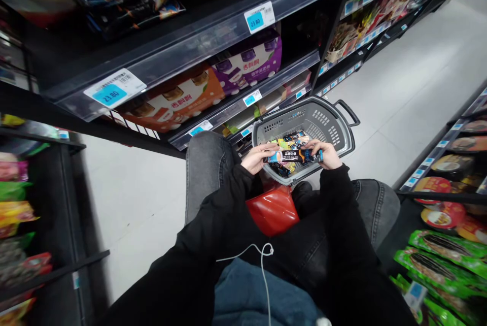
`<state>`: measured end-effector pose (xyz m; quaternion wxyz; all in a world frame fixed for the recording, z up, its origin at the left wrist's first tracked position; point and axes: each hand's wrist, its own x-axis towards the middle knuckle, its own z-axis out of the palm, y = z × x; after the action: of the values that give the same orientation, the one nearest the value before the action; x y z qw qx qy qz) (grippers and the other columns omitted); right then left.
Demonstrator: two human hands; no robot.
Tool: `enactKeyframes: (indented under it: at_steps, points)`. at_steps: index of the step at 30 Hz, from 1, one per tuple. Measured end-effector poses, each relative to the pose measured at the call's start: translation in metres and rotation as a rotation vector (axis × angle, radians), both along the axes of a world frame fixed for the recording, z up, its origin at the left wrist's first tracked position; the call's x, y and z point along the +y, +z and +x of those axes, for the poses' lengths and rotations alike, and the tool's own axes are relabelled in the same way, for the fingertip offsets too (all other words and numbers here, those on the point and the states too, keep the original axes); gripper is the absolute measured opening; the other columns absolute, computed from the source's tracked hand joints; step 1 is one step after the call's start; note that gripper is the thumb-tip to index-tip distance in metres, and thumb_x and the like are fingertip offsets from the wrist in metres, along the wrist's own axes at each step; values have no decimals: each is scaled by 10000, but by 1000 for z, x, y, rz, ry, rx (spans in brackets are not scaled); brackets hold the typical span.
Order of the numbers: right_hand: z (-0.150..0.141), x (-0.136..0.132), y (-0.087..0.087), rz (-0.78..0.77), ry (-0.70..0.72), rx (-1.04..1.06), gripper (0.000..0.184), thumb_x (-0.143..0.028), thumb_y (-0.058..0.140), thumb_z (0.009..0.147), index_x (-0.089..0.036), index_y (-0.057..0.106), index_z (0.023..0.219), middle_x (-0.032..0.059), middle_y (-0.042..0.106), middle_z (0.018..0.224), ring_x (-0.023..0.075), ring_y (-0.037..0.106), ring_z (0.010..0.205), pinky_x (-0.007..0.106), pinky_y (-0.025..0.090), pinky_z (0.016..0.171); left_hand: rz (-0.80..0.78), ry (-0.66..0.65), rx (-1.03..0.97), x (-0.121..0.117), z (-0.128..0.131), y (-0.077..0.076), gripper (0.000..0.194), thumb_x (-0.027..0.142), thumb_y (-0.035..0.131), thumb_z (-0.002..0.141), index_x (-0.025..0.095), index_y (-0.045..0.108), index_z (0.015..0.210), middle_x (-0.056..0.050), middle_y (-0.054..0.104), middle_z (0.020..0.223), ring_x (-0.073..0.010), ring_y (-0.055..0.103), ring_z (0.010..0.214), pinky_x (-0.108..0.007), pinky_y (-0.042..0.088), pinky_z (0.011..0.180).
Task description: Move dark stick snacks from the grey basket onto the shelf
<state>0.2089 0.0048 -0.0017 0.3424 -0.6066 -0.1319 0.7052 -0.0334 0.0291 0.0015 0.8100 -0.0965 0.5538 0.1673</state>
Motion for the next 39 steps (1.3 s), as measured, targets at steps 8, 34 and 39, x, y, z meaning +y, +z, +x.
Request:
enactKeyframes:
  at_steps: [8,34,39]
  points:
    - [4,-1,-3,-191,-33,2,463,-549,677,658,-170,663,923,73,677,862,185,638,693,342,575,588,98,22,101,-6,2,-7,407,63,756,552,63,680,952,-142,695,1007,-205,654,956,-298,487,902]
    - [-17,-12,-19,-226,270,-189,308,-339,750,540,-174,670,787,5,631,650,171,590,554,296,520,487,343,-814,-95,-33,23,-9,267,288,731,617,119,618,791,24,576,571,-107,507,474,-192,371,458]
    - [-10,-14,-24,-255,230,-250,288,-333,739,533,-170,665,758,11,623,635,162,577,526,288,509,452,421,-841,-51,-35,24,-11,278,264,738,622,122,629,834,18,592,581,-103,506,496,-197,378,518]
